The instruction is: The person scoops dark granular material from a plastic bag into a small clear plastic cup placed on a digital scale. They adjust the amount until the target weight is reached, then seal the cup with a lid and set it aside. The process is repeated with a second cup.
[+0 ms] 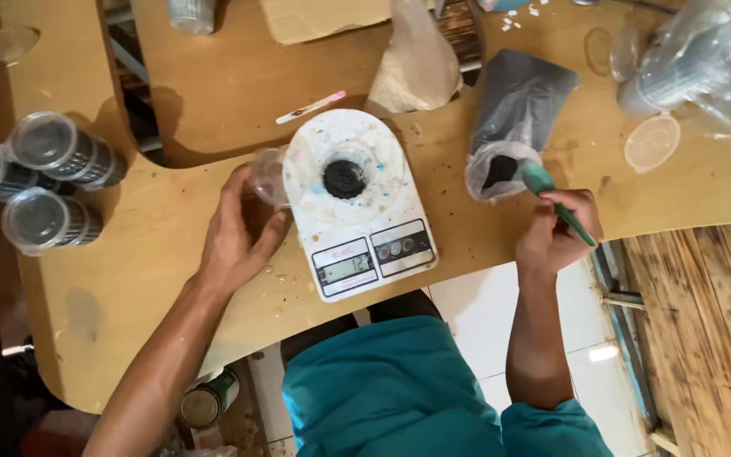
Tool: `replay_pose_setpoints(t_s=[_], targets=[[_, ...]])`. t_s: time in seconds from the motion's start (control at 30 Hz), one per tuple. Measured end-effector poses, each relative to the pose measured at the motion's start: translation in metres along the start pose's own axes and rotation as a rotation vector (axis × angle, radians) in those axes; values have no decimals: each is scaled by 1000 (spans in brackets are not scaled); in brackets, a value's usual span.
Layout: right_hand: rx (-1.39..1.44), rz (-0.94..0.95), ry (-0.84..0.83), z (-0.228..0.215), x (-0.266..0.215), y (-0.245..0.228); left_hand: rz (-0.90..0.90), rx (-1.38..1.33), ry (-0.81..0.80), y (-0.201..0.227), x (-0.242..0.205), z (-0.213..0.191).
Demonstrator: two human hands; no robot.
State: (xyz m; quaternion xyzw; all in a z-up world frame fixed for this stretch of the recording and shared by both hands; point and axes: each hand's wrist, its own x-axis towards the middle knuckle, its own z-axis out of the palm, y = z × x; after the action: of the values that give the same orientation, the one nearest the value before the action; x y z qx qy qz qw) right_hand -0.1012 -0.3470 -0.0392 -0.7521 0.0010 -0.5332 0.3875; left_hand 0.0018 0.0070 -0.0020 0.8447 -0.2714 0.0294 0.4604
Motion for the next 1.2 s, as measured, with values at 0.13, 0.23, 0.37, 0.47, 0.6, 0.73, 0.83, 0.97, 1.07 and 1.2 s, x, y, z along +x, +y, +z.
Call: replay_pose_setpoints(t_s=[0.13, 0.23, 0.37, 0.47, 0.6, 0.73, 0.83, 0.97, 1.07, 1.2], targets=[[22, 185, -12, 10, 7, -12, -1, 19, 26, -2, -2, 2], [4, 278, -71, 13, 9, -21, 2, 34, 30, -4, -3, 2], [-131, 312, -189, 15, -2, -2, 40, 66, 54, 2, -1, 3], [-197, 333, -201, 19, 1, -9, 23, 67, 59, 2, -2, 4], [-188, 271, -209, 17, 14, -21, -3, 87, 37, -4, -5, 3], [-261, 190, -251, 17, 16, -21, 31, 86, 45, -5, -5, 2], [-290, 164, -264, 17, 15, -21, 35, 92, 44, -10, -6, 3], [-288, 124, -250, 18, 15, -22, 36, 88, 54, -9, -6, 5], [-289, 119, -263, 16, 15, -22, 56, 86, 58, -8, -5, 5], [-272, 111, -286, 16, 16, -23, 61, 84, 51, -1, -2, 2]])
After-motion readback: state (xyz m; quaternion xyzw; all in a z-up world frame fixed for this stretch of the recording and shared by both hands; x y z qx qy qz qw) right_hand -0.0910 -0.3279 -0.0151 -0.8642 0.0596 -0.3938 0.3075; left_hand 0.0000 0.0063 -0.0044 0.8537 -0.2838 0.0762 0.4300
